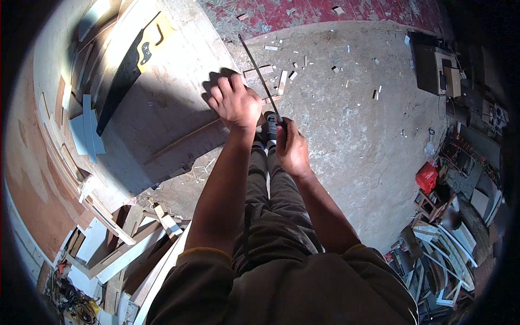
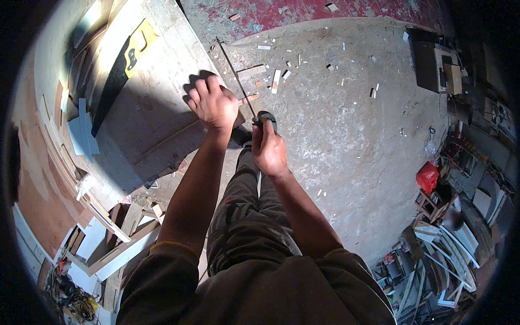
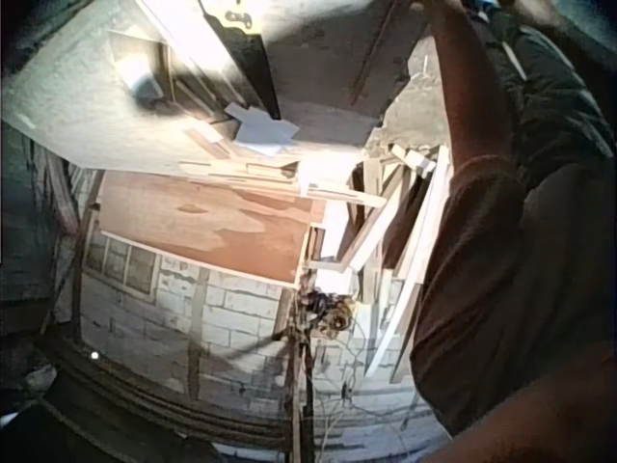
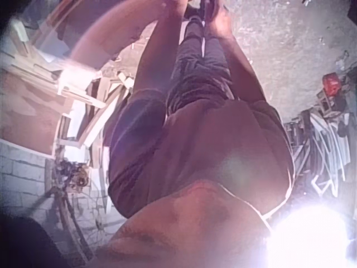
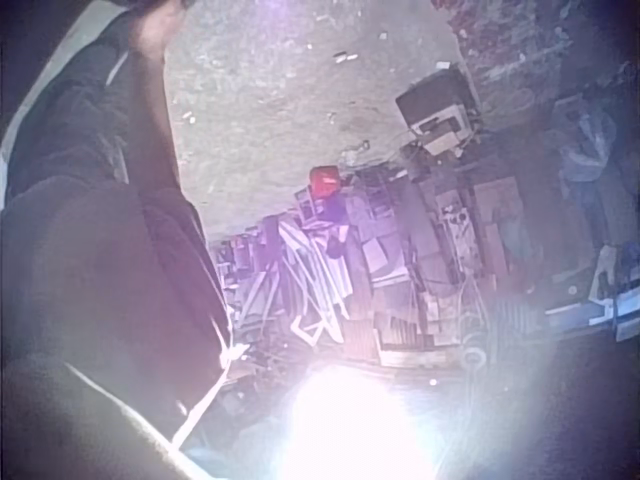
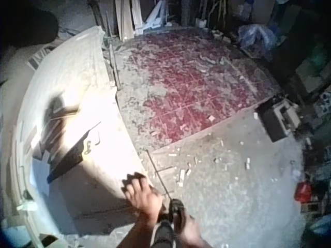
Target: Sawing a thin piece of wood with a hand saw.
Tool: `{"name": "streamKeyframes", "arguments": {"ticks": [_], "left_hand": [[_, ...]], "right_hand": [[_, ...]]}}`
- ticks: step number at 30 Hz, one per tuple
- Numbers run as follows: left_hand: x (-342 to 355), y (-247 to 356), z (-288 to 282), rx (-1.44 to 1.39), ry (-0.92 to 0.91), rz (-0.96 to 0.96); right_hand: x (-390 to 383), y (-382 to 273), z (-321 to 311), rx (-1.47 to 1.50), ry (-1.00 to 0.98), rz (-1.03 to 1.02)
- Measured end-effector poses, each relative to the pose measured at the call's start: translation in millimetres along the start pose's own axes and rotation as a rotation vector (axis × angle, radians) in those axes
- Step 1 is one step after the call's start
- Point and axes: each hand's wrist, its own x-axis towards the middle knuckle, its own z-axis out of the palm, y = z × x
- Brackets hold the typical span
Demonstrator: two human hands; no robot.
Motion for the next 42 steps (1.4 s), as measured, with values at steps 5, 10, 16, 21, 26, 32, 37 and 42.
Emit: {"name": "streamKeyframes", "arguments": {"ticks": [5, 10, 16, 21, 26, 32, 37, 42], "left_hand": [[0, -2, -2, 0.013, -0.009, 0.018], [1, -3, -3, 0.026, -0.006, 0.023], [0, -1, -2, 0.028, -0.010, 0.009], [0, -2, -1, 0.031, -0.027, -0.002], [0, -3, -1, 0.025, 0.000, 0.019], [0, -2, -2, 0.037, 0.004, 0.014], [-1, -1, -1, 0.021, 0.038, 0.017], [0, -1, -2, 0.010, 0.043, 0.010]], "right_hand": [[8, 4, 9, -0.063, 0.006, -0.007], [5, 3, 7, -0.076, -0.034, -0.045], [2, -2, 10, -0.124, -0.006, -0.013], [-1, -2, 14, -0.054, 0.064, -0.020], [3, 2, 13, -0.123, 0.040, -0.008], [2, 3, 14, -0.146, 0.042, -0.029], [-2, 5, 21, -0.166, 0.039, -0.022], [-2, 2, 20, -0.140, 0.066, -0.029]]}}
